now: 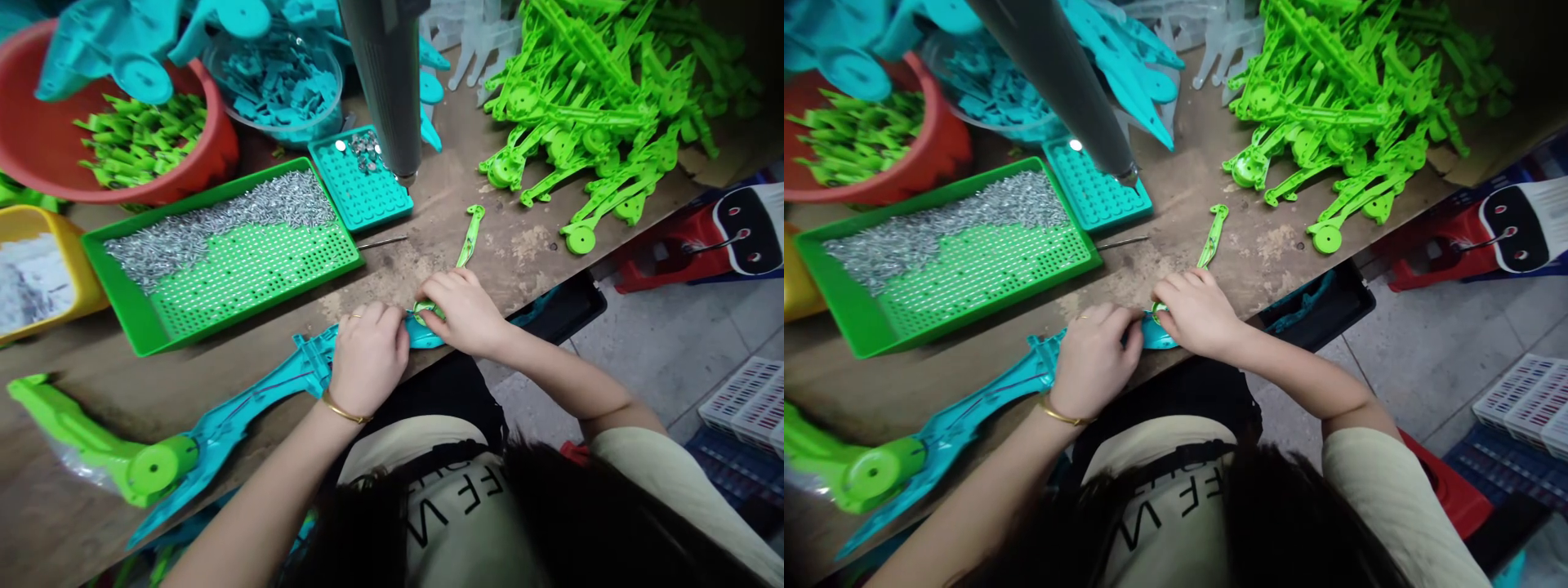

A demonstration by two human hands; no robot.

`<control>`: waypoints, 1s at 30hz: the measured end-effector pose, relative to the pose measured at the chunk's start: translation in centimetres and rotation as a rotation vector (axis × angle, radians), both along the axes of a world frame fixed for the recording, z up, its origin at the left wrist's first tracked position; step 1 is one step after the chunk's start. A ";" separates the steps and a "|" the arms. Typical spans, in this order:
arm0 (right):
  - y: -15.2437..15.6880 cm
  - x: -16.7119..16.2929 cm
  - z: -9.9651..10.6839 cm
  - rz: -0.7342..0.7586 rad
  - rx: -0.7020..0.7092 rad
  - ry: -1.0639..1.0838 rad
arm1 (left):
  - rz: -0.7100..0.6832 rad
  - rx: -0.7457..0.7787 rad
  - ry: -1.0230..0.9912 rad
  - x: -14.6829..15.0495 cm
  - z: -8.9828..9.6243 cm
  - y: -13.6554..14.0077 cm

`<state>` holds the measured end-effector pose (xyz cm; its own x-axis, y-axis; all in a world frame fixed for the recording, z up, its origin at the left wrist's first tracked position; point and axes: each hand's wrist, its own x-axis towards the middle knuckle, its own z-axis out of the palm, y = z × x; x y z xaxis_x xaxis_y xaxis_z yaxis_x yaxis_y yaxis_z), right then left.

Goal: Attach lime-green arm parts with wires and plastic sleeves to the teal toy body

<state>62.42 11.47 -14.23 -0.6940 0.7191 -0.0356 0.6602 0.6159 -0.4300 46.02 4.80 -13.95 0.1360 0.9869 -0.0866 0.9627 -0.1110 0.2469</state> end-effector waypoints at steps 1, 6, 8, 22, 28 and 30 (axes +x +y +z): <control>0.0 -0.1 0.0 -0.009 0.001 -0.009 | -0.011 -0.006 0.005 -0.1 0.1 0.0; 0.0 -0.7 0.4 -0.035 -0.047 -0.034 | -0.092 -0.025 -0.035 -2.1 1.3 -0.3; 0.1 -0.8 0.6 -0.037 -0.072 -0.024 | -0.101 -0.035 -0.031 -3.2 1.5 -0.5; -1.5 -0.8 0.3 0.142 0.007 0.071 | -0.334 -0.192 -0.227 -5.7 1.1 2.2; -1.9 -0.4 -0.7 0.206 0.083 0.069 | -0.467 -0.337 -0.315 -6.8 1.4 4.4; -1.7 -0.4 -1.0 0.201 0.083 0.077 | -0.502 -0.342 -0.321 -7.0 1.3 4.7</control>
<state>62.04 9.74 -15.18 -0.8219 0.5644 0.0767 0.4877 0.7669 -0.4171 39.01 9.52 -12.63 0.6408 0.7219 -0.2610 0.6881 -0.3894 0.6123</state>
